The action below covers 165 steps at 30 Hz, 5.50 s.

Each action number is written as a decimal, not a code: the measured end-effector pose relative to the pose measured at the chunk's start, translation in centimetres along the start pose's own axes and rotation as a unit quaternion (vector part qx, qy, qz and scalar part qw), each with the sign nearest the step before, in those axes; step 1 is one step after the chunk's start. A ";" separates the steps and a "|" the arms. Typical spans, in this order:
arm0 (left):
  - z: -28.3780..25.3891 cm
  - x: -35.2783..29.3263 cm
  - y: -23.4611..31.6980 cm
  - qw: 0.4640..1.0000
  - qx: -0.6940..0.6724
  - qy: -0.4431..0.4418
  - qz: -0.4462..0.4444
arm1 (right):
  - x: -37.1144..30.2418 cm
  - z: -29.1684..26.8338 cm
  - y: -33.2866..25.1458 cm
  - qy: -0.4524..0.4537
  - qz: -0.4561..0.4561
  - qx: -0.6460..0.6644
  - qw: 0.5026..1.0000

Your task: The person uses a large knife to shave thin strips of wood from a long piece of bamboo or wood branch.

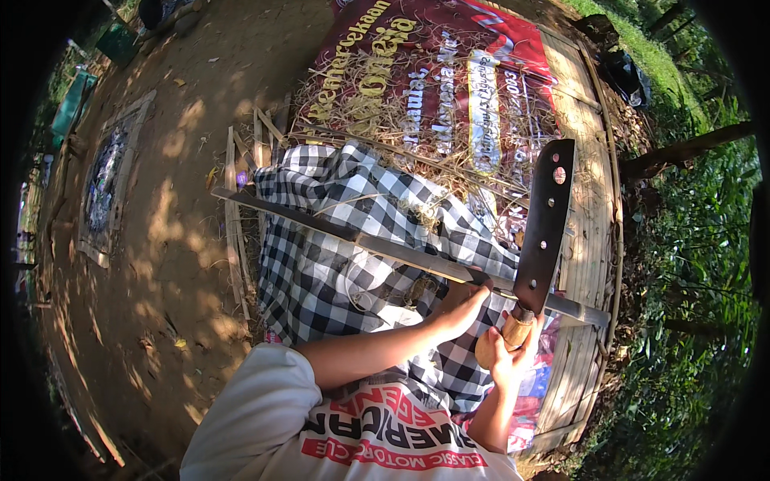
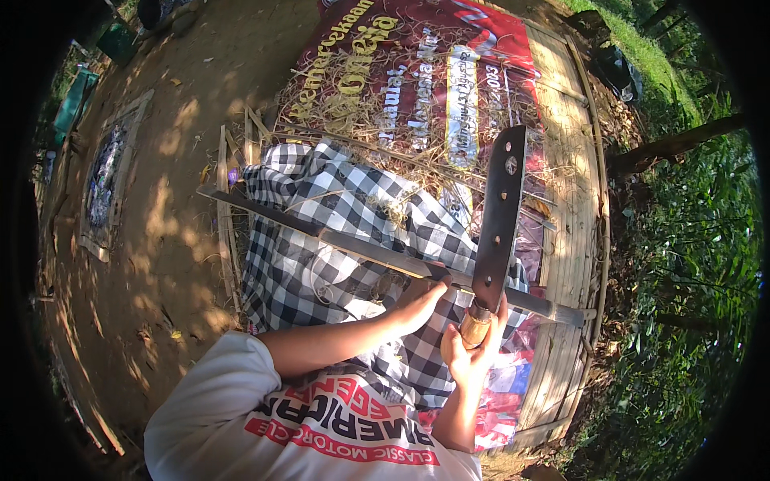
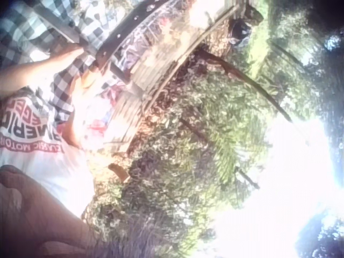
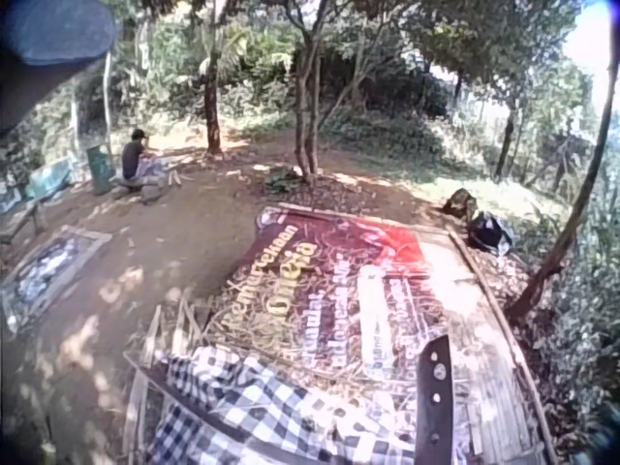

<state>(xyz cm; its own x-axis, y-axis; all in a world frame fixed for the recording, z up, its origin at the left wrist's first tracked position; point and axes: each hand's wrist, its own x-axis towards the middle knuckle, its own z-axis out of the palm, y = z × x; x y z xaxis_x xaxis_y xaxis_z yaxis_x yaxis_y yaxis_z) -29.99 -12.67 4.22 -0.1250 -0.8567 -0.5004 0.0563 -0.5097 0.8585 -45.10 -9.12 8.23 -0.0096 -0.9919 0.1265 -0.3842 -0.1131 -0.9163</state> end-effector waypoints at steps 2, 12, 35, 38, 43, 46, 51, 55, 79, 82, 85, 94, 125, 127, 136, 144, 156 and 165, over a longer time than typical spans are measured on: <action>0.3 -1.2 -1.1 0.998 -0.026 -0.054 0.027 | 0.0 -0.1 1.2 0.001 0.002 0.014 1.000; -26.9 -11.6 7.2 0.757 0.595 0.229 0.141 | 2.1 -0.1 2.1 0.043 0.136 0.097 0.985; -26.8 -10.8 -1.3 0.969 0.074 -0.012 -0.235 | 3.4 5.6 -4.7 -0.221 -0.165 -0.123 0.953; -26.2 -10.7 -2.5 0.975 0.052 -0.006 -0.218 | 3.8 7.5 -5.3 -0.286 -0.263 -0.270 0.881; -26.2 -10.5 -2.6 0.976 0.058 0.001 -0.210 | 4.8 10.3 -1.4 -0.295 -0.339 -0.358 0.818; -25.8 -10.5 -3.1 0.979 0.079 0.019 -0.189 | 7.0 10.2 -0.5 -0.294 -0.328 -0.422 0.792; -25.9 -10.6 -3.3 0.978 0.080 0.025 -0.189 | 10.4 9.1 1.0 -0.247 -0.347 -0.447 0.786; -25.6 -10.5 -3.2 0.980 0.072 0.026 -0.184 | 12.3 7.0 2.6 -0.225 -0.313 -0.465 0.797; -25.6 -10.3 -5.1 0.958 0.275 0.070 -0.039 | 13.5 9.5 0.6 -0.288 -0.294 -0.462 0.786; -26.0 -10.4 -5.5 0.961 0.272 0.058 0.010 | 17.8 5.4 4.5 -0.155 -0.223 -0.479 0.835; -25.8 -9.9 -5.1 0.960 0.274 0.048 0.004 | 18.9 4.4 3.9 -0.114 -0.060 -0.435 0.891; -26.3 -9.2 -5.4 0.950 0.306 0.063 -0.003 | 13.5 11.5 1.4 -0.311 -0.207 -0.392 0.840; -26.0 -9.9 -6.3 0.913 0.387 0.118 0.055 | 18.9 10.4 0.4 -0.334 -0.131 -0.372 0.856; -25.5 -9.9 -6.1 0.906 0.392 0.136 0.081 | 19.9 9.5 1.1 -0.320 -0.165 -0.408 0.839; -26.0 -9.2 -6.7 0.894 0.426 0.122 0.067 | 26.9 -4.3 6.5 -0.010 -0.072 -0.401 0.913; -26.3 -9.1 -5.1 0.913 0.395 0.092 0.033 | 21.8 3.1 4.6 -0.173 -0.100 -0.325 0.924; -27.1 -9.5 -5.7 0.916 0.391 0.078 0.042 | 25.4 1.9 8.6 -0.090 -0.209 -0.382 0.896; -27.0 -8.8 -5.6 0.915 0.396 0.065 0.052 | 24.7 2.0 5.9 -0.102 -0.099 -0.346 0.927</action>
<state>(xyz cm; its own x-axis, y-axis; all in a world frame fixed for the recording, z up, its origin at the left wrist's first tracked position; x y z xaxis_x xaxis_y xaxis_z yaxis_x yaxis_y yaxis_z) -2.47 -4.45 0.83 -0.0383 -0.9253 -0.3772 -0.6797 -0.2526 0.6887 -45.77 -34.37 5.17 0.2719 -0.9538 0.1281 -0.8611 -0.3006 -0.4100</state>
